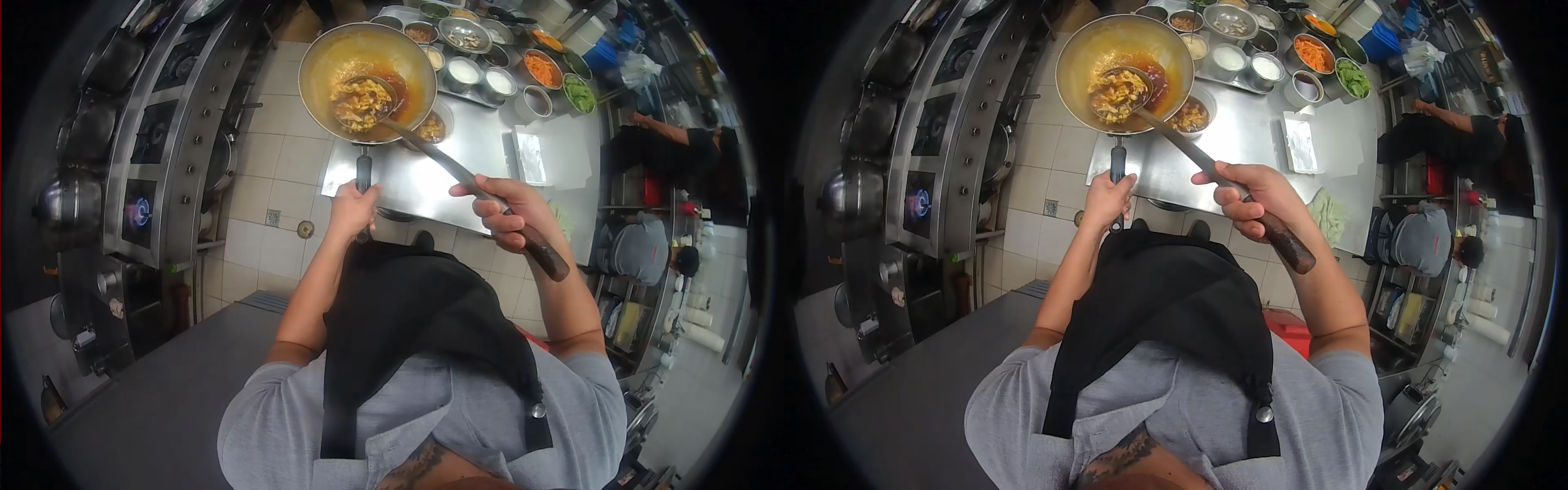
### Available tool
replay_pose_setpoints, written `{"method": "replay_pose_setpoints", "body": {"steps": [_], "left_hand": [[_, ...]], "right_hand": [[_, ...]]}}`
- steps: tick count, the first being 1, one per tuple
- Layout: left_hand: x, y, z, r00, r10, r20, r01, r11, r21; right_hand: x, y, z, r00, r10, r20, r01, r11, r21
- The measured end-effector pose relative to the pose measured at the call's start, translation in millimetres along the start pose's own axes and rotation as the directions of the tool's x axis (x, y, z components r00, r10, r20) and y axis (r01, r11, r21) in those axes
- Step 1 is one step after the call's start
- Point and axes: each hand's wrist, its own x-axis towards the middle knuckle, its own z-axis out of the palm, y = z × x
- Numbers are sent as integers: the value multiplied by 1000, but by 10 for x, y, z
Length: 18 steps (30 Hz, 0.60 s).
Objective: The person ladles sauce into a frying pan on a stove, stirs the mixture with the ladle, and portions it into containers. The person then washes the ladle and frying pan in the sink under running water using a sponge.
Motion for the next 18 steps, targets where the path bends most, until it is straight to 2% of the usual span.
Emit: {"method": "replay_pose_setpoints", "body": {"steps": [5, 18], "left_hand": [[-32, -19, 78, 999, 17, -45, -18, 999, -39], [24, -110, 253, 981, 46, -187, -55, 998, -44]], "right_hand": [[-181, -243, -164, 998, -38, 51, 42, 995, -90], [-544, -582, -735, 999, -34, 33, 35, 999, -27]]}}
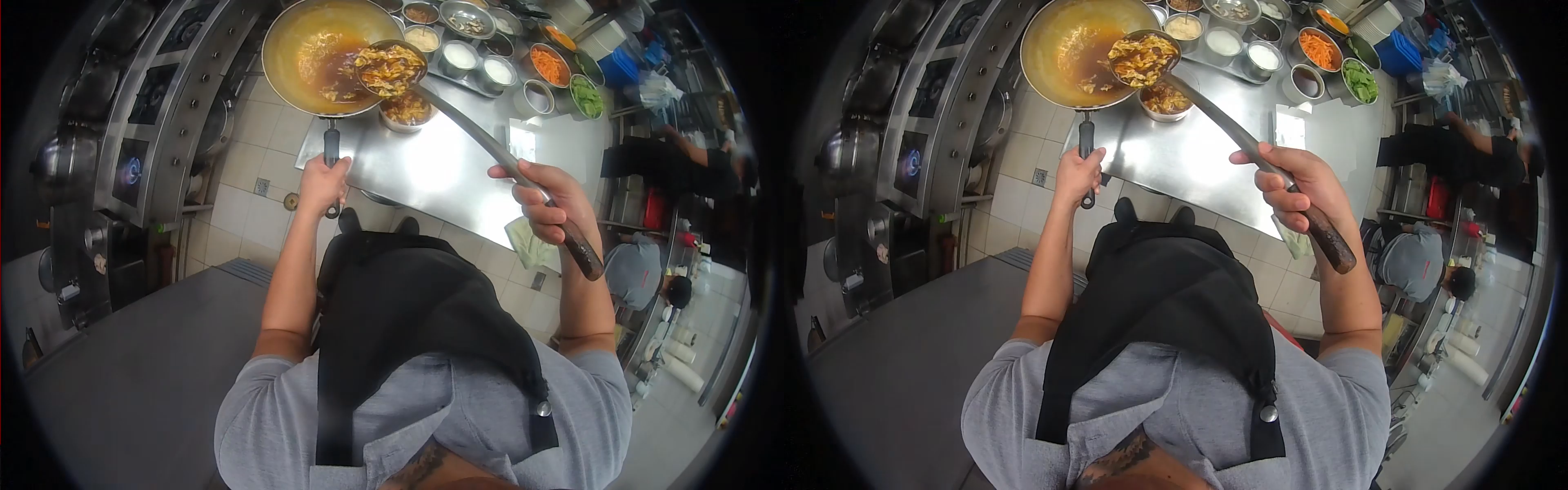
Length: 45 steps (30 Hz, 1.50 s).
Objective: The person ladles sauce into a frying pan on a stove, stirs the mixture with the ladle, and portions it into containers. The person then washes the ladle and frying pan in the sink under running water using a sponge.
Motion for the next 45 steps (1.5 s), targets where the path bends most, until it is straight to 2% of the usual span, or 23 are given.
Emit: {"method": "replay_pose_setpoints", "body": {"steps": [2, 12, 14, 15, 17, 18, 19, 21, 23, 25, 29, 34, 36, 37, 39, 43, 45], "left_hand": [[35, -38, -9, 1000, 9, -24, -9, 1000, 19], [75, -109, -48, 995, 28, -100, -25, 999, 36], [47, -97, -49, 992, 14, -125, -9, 999, 41], [48, -121, -57, 992, 14, -125, -9, 999, 42], [49, -181, -84, 989, 26, -145, -21, 999, 33], [33, -175, -79, 989, 27, -146, -22, 999, 33], [6, -171, -71, 989, 28, -146, -24, 999, 27], [-29, -159, -46, 989, 36, -145, -34, 999, 19], [-67, -145, -41, 987, 69, -146, -65, 997, 32], [-93, -132, -7, 989, 50, -141, -46, 998, 36], [-105, -112, 74, 992, 30, -120, -25, 999, 41], [-97, -72, 141, 995, 39, -97, -36, 999, 29], [-97, -43, 153, 995, 46, -94, -44, 999, 21], [-105, -26, 166, 995, 43, -91, -41, 999, 16], [-106, -7, 183, 994, 42, -98, -42, 999, 9], [-104, 24, 235, 997, 7, -83, -7, 1000, -9], [-77, 33, 240, 997, 1, -74, -1, 1000, -9]], "right_hand": [[-35, -6, -100, 1000, -15, -19, 14, 998, -62], [10, 122, -616, 998, 2, -58, -5, 998, -55], [95, 185, -709, 994, -20, -112, -9, 968, -251], [139, 245, -735, 994, -20, -111, -9, 968, -251], [257, 410, -797, 974, -102, -204, -13, 869, -495], [351, 523, -935, 972, -146, -186, 17, 828, -560], [392, 621, -994, 972, -146, -186, 18, 828, -560], [441, 801, -1017, 943, -263, -203, 39, 696, -717], [473, 956, -1028, 926, -307, -219, 47, 669, -741], [533, 1154, -1118, 804, -595, 4, 131, 170, -977], [516, 1393, -1039, 745, -662, -87, 48, 183, -982], [620, 1542, -1269, 710, -702, -45, 114, 178, -977], [642, 1570, -1341, 768, -623, -148, 312, 566, -763], [581, 1518, -1316, 767, -625, -143, 317, 563, -763], [399, 1340, -1198, 874, -465, -138, 327, 775, -541], [425, 894, -968, 903, -425, -54, 318, 749, -582], [622, 629, -803, 865, -500, -39, 214, 438, -873]]}}
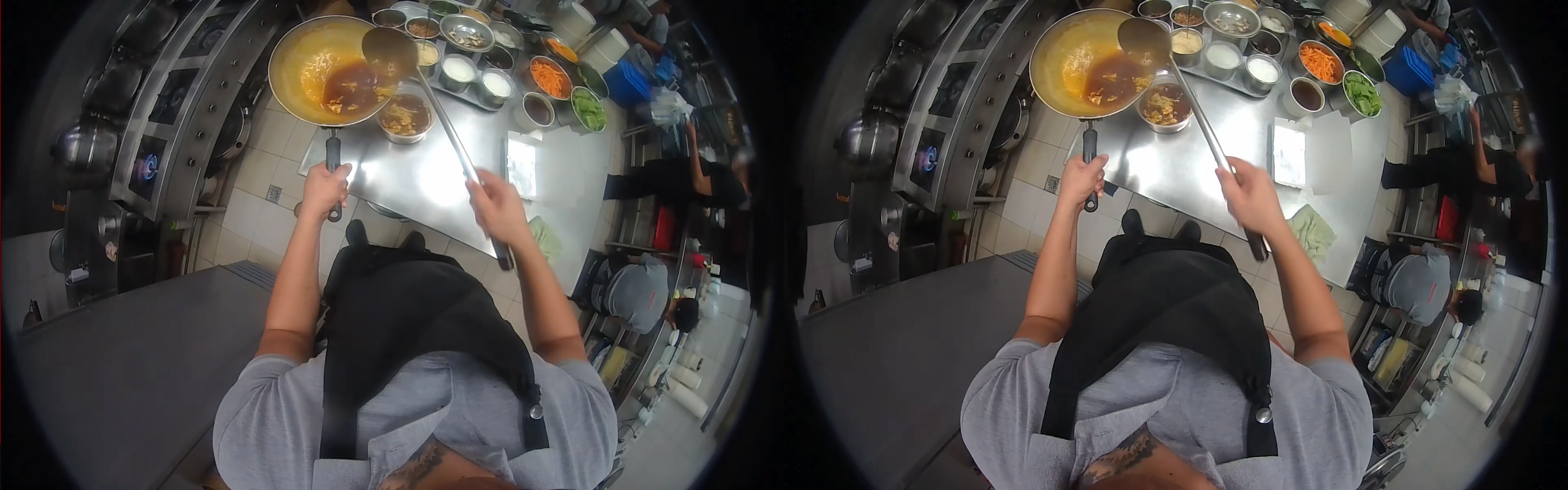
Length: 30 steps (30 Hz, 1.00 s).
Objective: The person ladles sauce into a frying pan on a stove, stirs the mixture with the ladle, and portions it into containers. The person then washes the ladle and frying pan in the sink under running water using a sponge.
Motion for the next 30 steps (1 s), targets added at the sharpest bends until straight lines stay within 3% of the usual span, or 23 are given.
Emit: {"method": "replay_pose_setpoints", "body": {"steps": [1, 3, 7, 9, 12, 13, 15, 16, 18, 20, 22, 24, 26, 30], "left_hand": [[18, -12, 10, 1000, 1, 13, -1, 1000, -3], [12, -5, 48, 1000, 5, 24, -5, 1000, -11], [-12, 87, 184, 1000, 12, 14, -12, 1000, -21], [59, 16, 226, 1000, 24, 13, -24, 1000, 19], [135, -73, 309, 999, 14, -34, -11, 997, 83], [148, -74, 311, 1000, -1, -21, 3, 995, 104], [147, -64, 297, 1000, 5, -20, -3, 992, 127], [119, -59, 282, 1000, 9, -20, -6, 988, 152], [105, -43, 201, 1000, 1, 2, -1, 992, 129], [83, -14, 117, 1000, -7, 24, 5, 994, 108], [54, 23, 55, 999, -16, 33, 14, 998, 55], [66, 24, -31, 999, -15, 51, 12, 999, 51], [87, 10, -116, 997, -17, 72, 13, 999, 43], [137, -3, -253, 995, -24, 94, 22, 1000, 22]], "right_hand": [[165, -76, -7, 1000, -1, 2, 1, 1000, -2], [434, -214, -5, 943, -334, -14, 292, 844, -450], [492, -497, 27, 937, -349, 28, 298, 752, -589], [281, -691, 79, 997, 1, 78, 31, 908, -417], [93, -907, 300, 944, 276, 180, -285, 958, 25], [56, -973, 352, 945, 276, 179, -285, 958, 26], [14, -1058, 427, 891, 324, 317, -432, 817, 382], [16, -1056, 418, 891, 328, 315, -436, 812, 388], [77, -1048, 352, 814, 243, 527, -562, 560, 610], [92, -1105, 323, 796, 223, 563, -593, 475, 650], [92, -1107, 305, 758, 119, 642, -646, 280, 711], [46, -1184, 286, 762, 130, 634, -641, 290, 711], [-17, -1242, 246, 804, 141, 578, -572, 450, 686], [-164, -1332, 79, 856, 149, 495, -493, 523, 695]]}}
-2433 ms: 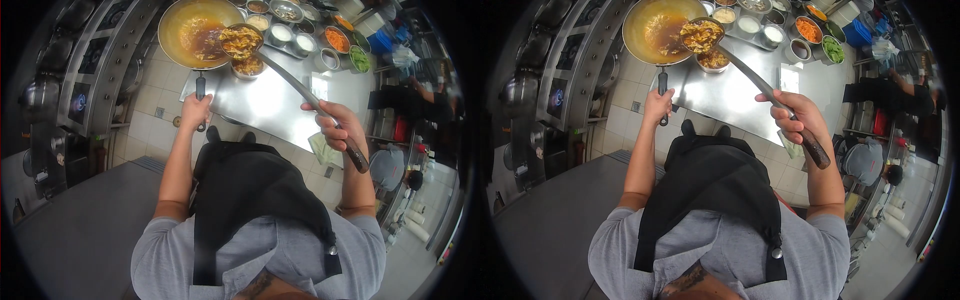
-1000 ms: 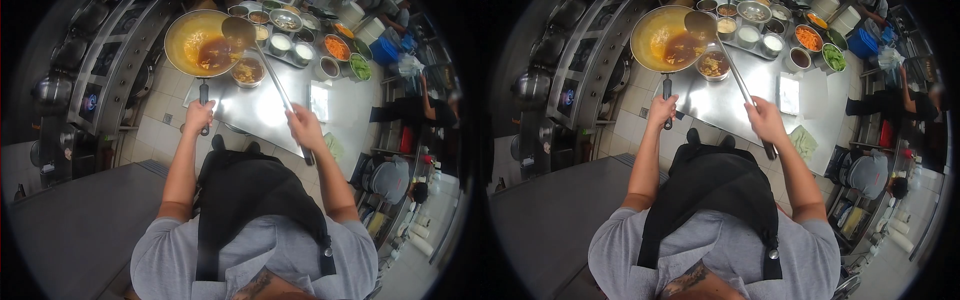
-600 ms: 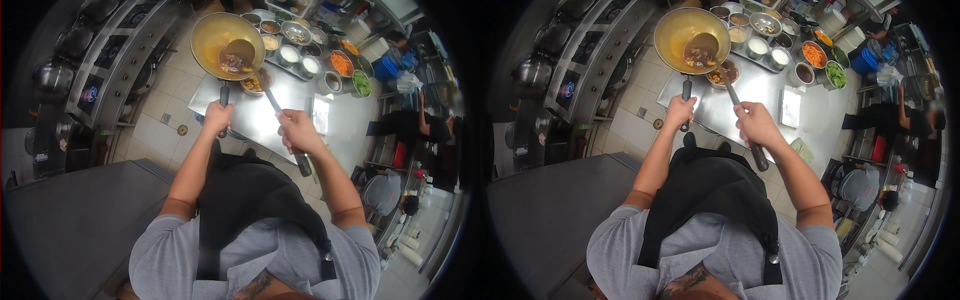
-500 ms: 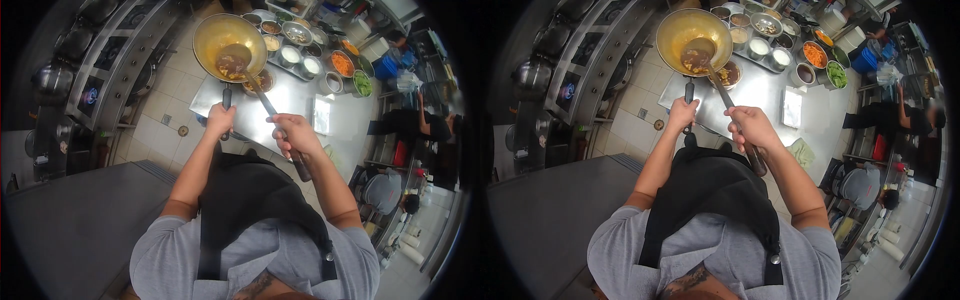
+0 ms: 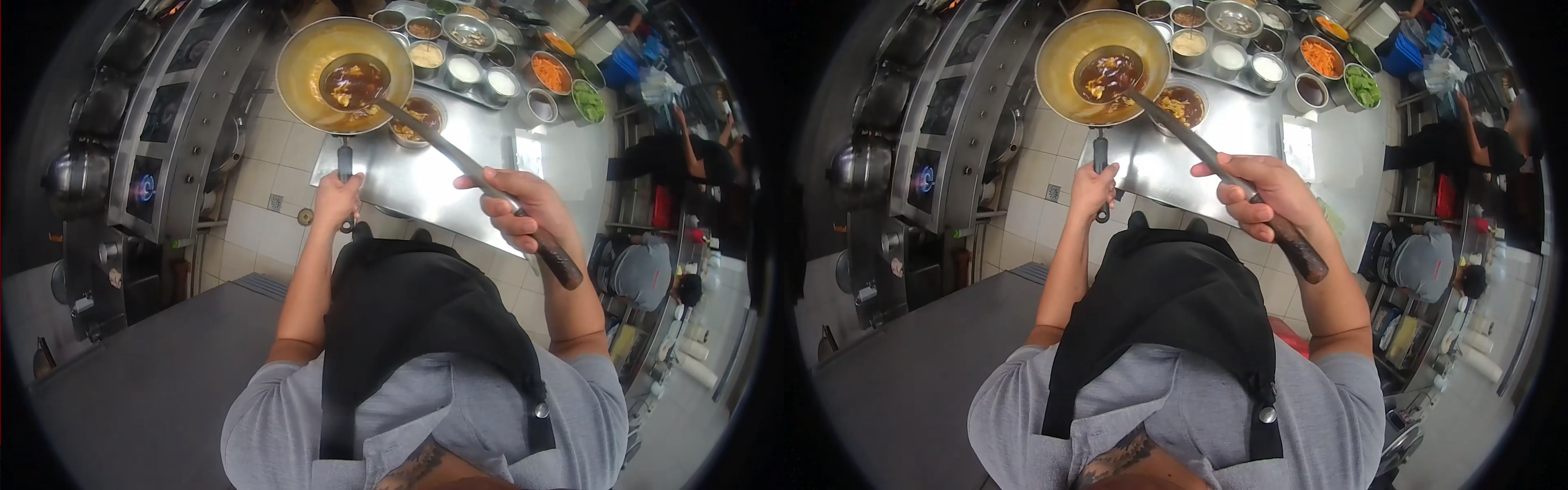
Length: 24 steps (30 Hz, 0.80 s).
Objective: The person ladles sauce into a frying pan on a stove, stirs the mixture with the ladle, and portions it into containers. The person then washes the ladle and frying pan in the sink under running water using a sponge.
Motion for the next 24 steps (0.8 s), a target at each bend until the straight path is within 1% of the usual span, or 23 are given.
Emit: {"method": "replay_pose_setpoints", "body": {"steps": [2, 3, 6, 8, 10, 14, 16, 18, 21, 22, 24], "left_hand": [[9, 44, -54, 999, 8, -31, -8, 1000, 17], [16, 61, -73, 999, 1, -45, 0, 1000, 26], [42, 123, -143, 998, 23, -57, -22, 1000, 20], [38, 179, -161, 998, 6, -62, -4, 999, 33], [48, 195, -187, 995, 13, -102, -9, 999, 38], [59, 160, -255, 992, 11, -127, -11, 1000, 6], [56, 134, -277, 993, 19, -119, -18, 1000, 13], [36, 119, -275, 992, 40, -116, -39, 999, 15], [-2, 81, -234, 990, 38, -133, -34, 999, 36], [-28, 76, -212, 990, 37, -137, -33, 999, 37], [-72, 80, -146, 988, 38, -152, -33, 999, 32]], "right_hand": [[-102, -33, -56, 999, -49, -10, 49, 998, -37], [-156, -55, -54, 997, -56, -49, 53, 997, -62], [-279, -37, -188, 989, -98, -113, 90, 993, -73], [-330, 2, -329, 985, -112, -129, 104, 992, -71], [-346, 50, -466, 973, -139, -182, 118, 985, -126], [-261, 248, -753, 960, -135, -244, 94, 980, -173], [-170, 388, -897, 943, -144, -300, 65, 964, -258], [-53, 554, -1011, 935, -140, -327, 48, 961, -273], [96, 785, -1223, 910, -215, -355, 16, 873, -488], [122, 863, -1282, 912, -212, -352, 15, 873, -488], [175, 1059, -1426, 842, -423, -335, 19, 644, -765]]}}
